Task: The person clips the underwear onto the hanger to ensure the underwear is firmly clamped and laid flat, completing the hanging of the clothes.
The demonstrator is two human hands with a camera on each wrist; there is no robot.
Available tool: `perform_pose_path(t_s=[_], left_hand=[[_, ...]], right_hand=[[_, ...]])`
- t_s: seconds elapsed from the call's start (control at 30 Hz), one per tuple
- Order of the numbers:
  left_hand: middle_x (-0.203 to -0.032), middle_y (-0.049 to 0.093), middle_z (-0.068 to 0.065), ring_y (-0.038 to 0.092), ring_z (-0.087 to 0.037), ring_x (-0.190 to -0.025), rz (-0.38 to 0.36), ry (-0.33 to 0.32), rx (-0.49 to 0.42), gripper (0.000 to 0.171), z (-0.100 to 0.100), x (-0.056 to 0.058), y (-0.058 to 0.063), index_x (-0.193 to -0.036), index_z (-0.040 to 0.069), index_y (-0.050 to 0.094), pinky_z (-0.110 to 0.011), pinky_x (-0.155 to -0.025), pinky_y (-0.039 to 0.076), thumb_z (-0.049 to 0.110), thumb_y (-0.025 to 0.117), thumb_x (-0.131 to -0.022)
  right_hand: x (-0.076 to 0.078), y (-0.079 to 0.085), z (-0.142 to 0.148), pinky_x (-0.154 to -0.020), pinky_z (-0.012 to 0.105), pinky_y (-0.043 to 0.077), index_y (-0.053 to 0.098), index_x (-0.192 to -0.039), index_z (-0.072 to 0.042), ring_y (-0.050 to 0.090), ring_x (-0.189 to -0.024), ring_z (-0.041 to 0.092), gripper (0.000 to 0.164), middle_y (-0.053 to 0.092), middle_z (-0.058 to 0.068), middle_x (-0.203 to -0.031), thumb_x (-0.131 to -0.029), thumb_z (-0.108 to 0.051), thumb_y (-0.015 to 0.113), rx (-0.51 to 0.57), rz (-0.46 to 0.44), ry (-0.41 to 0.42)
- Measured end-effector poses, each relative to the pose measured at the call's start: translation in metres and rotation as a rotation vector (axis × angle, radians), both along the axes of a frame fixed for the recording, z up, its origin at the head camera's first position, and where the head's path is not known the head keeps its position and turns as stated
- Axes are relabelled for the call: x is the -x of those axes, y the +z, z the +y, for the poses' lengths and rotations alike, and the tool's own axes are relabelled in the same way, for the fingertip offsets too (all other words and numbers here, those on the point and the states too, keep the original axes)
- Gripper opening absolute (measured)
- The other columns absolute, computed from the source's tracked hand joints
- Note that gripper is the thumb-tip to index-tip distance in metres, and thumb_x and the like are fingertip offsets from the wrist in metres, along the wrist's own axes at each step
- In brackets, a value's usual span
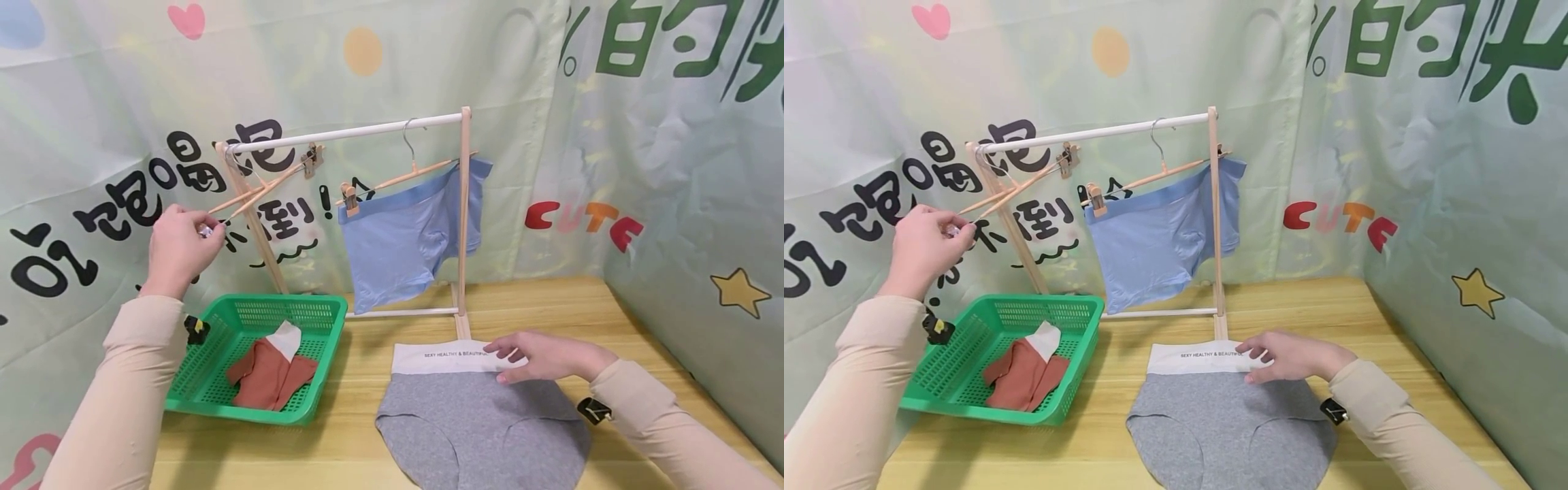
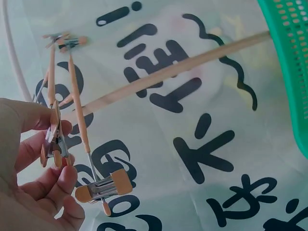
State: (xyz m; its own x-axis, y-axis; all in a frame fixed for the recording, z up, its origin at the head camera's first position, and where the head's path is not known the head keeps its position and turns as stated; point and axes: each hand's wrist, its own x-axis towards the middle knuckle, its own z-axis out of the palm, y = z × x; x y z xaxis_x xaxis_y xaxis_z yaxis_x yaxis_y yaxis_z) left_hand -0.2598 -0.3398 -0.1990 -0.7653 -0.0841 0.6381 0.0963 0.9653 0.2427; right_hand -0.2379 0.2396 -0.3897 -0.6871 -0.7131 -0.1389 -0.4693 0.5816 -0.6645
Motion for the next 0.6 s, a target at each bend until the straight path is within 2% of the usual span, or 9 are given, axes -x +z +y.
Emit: perform_pose_path(t_s=[0.1,0.2,0.4,0.6], left_hand=[[-0.109,0.059,-0.024,0.053,-0.042,-0.100,-0.022,-0.042,-0.032,0.028,0.001,0.001,0.004,-0.102,-0.003,0.074,-0.051,-0.081,0.039,0.022,0.062,-0.101],[-0.104,0.066,-0.024,0.055,-0.038,-0.095,-0.060,-0.061,-0.061,0.028,0.002,0.003,0.008,-0.103,0.001,0.074,-0.046,-0.077,0.040,0.026,0.060,-0.101],[-0.104,0.074,-0.022,0.055,-0.030,-0.085,-0.127,-0.081,-0.077,0.040,0.008,0.007,0.014,-0.121,0.008,0.075,-0.039,-0.066,0.041,0.042,0.059,-0.106],[-0.103,0.073,-0.022,0.051,-0.025,-0.070,-0.107,-0.111,-0.047,0.041,0.019,0.012,0.018,-0.128,0.005,0.075,-0.034,-0.055,0.040,0.037,0.059,-0.110]], right_hand=[[-0.001,0.000,0.002,-0.103,0.063,0.055,0.057,-0.148,0.007,0.066,-0.127,0.051,0.065,0.066,0.028,-0.143,-0.099,-0.031,0.078,-0.001,0.012,0.004],[-0.001,0.000,0.003,-0.104,0.062,0.055,0.058,-0.147,0.008,0.066,-0.126,0.050,0.066,0.066,0.028,-0.142,-0.099,-0.032,0.079,-0.002,0.020,0.003],[0.000,-0.002,0.005,-0.104,0.062,0.055,0.059,-0.146,0.007,0.067,-0.126,0.048,0.067,0.067,0.026,-0.142,-0.099,-0.037,0.078,-0.006,0.028,-0.003],[-0.001,-0.003,0.006,-0.104,0.062,0.055,0.059,-0.146,0.007,0.067,-0.126,0.048,0.067,0.067,0.025,-0.141,-0.098,-0.037,0.078,-0.001,0.030,-0.004]])
